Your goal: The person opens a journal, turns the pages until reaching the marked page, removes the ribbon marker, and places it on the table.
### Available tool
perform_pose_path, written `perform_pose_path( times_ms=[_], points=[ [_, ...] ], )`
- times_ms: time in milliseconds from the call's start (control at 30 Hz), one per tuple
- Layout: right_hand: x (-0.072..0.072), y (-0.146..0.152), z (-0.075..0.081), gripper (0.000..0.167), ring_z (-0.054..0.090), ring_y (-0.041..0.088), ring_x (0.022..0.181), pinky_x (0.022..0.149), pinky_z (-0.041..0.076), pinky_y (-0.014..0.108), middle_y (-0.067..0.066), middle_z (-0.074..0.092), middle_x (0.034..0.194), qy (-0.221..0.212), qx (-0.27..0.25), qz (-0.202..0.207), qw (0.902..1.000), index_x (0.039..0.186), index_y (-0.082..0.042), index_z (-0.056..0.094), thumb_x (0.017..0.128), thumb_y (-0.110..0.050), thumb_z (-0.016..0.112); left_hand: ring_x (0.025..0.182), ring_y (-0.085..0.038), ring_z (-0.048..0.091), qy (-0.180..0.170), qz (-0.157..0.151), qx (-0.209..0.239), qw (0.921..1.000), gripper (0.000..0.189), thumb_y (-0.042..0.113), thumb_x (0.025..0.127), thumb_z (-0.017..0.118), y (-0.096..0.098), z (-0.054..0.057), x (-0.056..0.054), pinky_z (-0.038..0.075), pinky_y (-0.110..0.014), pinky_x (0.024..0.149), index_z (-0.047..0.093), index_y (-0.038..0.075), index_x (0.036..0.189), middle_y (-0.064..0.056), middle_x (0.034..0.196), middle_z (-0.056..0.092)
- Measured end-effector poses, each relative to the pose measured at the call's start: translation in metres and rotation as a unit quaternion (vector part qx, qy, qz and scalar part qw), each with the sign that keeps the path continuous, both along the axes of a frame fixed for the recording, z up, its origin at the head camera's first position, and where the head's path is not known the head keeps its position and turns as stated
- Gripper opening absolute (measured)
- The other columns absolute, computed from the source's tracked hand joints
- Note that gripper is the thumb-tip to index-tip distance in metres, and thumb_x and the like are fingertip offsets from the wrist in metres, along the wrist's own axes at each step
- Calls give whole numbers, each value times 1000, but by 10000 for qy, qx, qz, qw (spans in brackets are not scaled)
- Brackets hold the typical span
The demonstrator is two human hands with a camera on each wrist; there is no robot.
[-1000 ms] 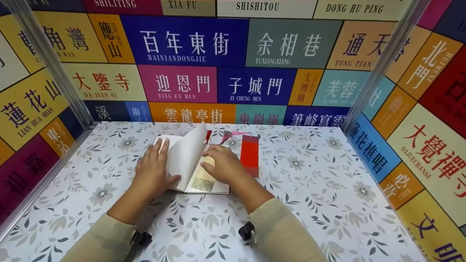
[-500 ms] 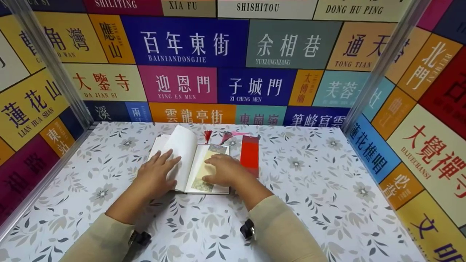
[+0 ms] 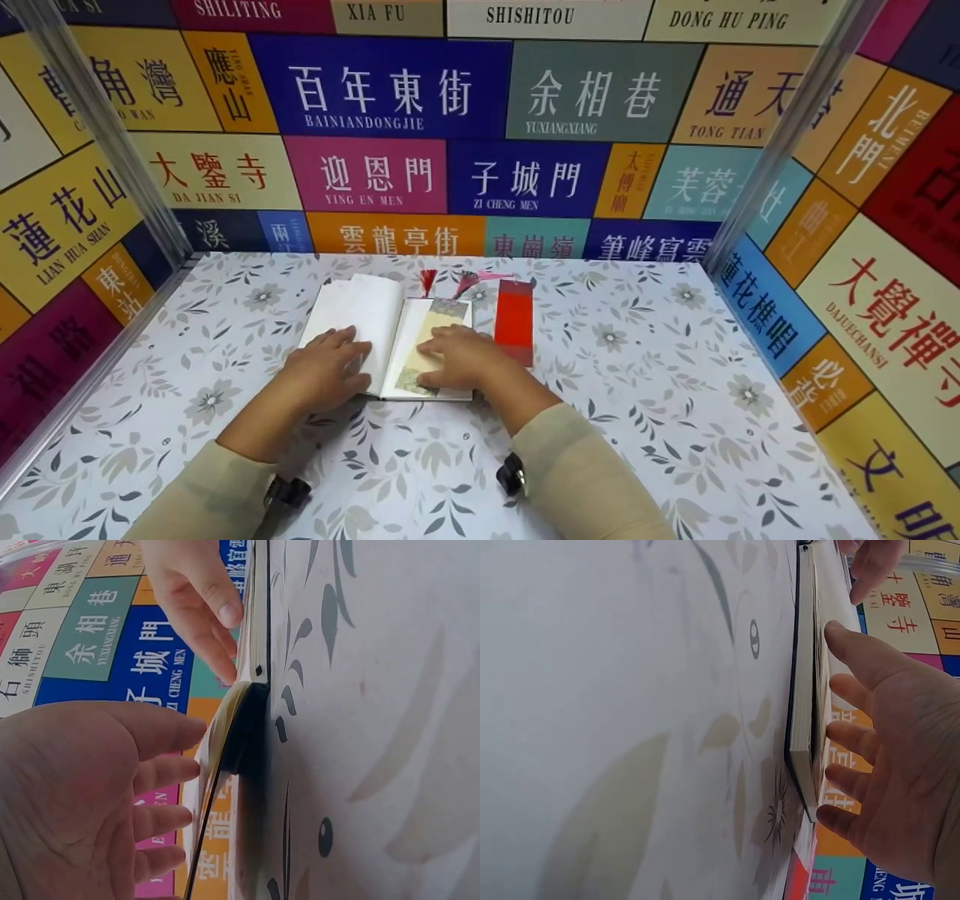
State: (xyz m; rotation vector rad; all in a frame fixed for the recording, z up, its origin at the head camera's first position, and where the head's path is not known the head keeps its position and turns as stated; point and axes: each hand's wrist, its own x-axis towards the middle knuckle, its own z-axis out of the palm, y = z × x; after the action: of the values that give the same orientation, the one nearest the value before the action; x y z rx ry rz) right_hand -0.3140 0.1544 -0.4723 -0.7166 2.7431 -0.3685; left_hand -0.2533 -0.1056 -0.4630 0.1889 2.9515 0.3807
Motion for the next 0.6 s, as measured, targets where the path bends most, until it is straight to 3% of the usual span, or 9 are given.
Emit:
perform_pose_path(
  times_ms=[200, 600],
  points=[
    [0, 5, -1, 63, 32, 27, 165, 135, 29, 56, -6, 39, 175, -59, -56, -61, 9999, 153, -39, 59, 94, -59, 74, 168, -34, 22, -117, 20, 4, 9999, 65, 47, 105, 64, 0, 0, 1, 20, -65, 135, 48, 22, 162, -6, 178, 31],
    [0, 16, -2, 50, 38, 28, 162, 134, 30, 55, -1, 46, 171, -52, -405, -122, 9991, 143, -29, 69, 98, -50, 72, 164, -36, 30, -112, -105, -128, 9998, 65, 46, 104, 64, -2, -1, 1, 27, -66, 132, 52, 12, 158, -14, 173, 39]
  ],
)
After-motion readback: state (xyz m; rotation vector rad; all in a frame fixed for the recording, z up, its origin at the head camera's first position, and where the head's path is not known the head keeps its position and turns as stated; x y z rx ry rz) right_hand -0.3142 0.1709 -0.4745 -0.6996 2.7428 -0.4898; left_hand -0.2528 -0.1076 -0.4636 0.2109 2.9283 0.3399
